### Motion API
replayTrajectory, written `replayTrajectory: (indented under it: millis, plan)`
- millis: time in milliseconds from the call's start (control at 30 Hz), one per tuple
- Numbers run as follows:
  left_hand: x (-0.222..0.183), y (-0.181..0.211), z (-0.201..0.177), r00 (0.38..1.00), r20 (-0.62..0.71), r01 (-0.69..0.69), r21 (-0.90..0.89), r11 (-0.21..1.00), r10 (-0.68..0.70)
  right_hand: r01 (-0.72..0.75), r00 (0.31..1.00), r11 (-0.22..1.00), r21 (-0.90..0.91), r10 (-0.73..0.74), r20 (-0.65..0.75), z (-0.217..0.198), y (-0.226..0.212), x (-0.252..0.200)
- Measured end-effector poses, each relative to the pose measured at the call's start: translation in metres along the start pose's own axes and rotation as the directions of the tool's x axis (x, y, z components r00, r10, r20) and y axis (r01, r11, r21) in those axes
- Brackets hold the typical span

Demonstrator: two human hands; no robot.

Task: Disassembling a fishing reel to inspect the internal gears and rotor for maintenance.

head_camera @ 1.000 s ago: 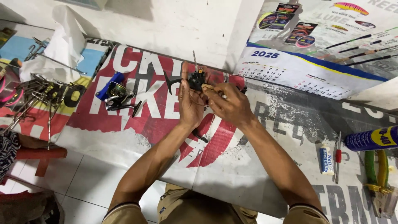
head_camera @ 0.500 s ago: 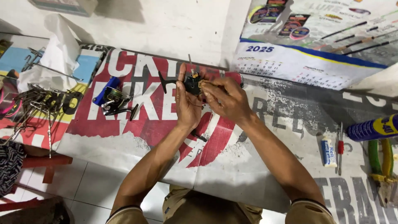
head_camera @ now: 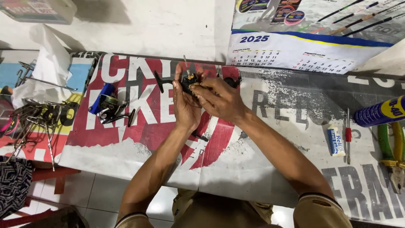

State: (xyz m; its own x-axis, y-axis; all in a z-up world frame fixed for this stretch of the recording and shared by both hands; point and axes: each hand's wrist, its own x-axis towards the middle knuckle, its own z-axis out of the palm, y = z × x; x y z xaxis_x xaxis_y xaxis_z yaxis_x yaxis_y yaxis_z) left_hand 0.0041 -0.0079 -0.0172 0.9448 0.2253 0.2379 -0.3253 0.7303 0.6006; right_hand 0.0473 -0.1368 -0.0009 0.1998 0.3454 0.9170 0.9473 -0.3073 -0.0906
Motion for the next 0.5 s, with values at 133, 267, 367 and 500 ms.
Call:
replayTrajectory:
  millis: [133,267,367,500]
  plan:
    - [0.007,-0.003,-0.017,0.995,-0.098,0.024,-0.01,1.0,-0.025,0.074,0.993,0.997,0.019,-0.075,0.095,0.005,-0.011,-0.004]
    - [0.004,0.012,0.011,0.999,-0.016,0.031,0.002,1.0,-0.031,-0.042,0.999,0.999,0.017,0.042,0.003,0.008,0.004,-0.008]
    - [0.012,0.002,-0.013,0.995,-0.077,0.065,-0.046,0.997,-0.069,-0.011,0.999,1.0,-0.007,0.012,0.032,0.008,-0.009,-0.001]
    - [0.012,0.006,-0.022,0.992,-0.109,0.05,-0.113,0.992,-0.063,0.104,0.985,0.993,0.048,-0.11,0.131,0.011,-0.021,-0.007]
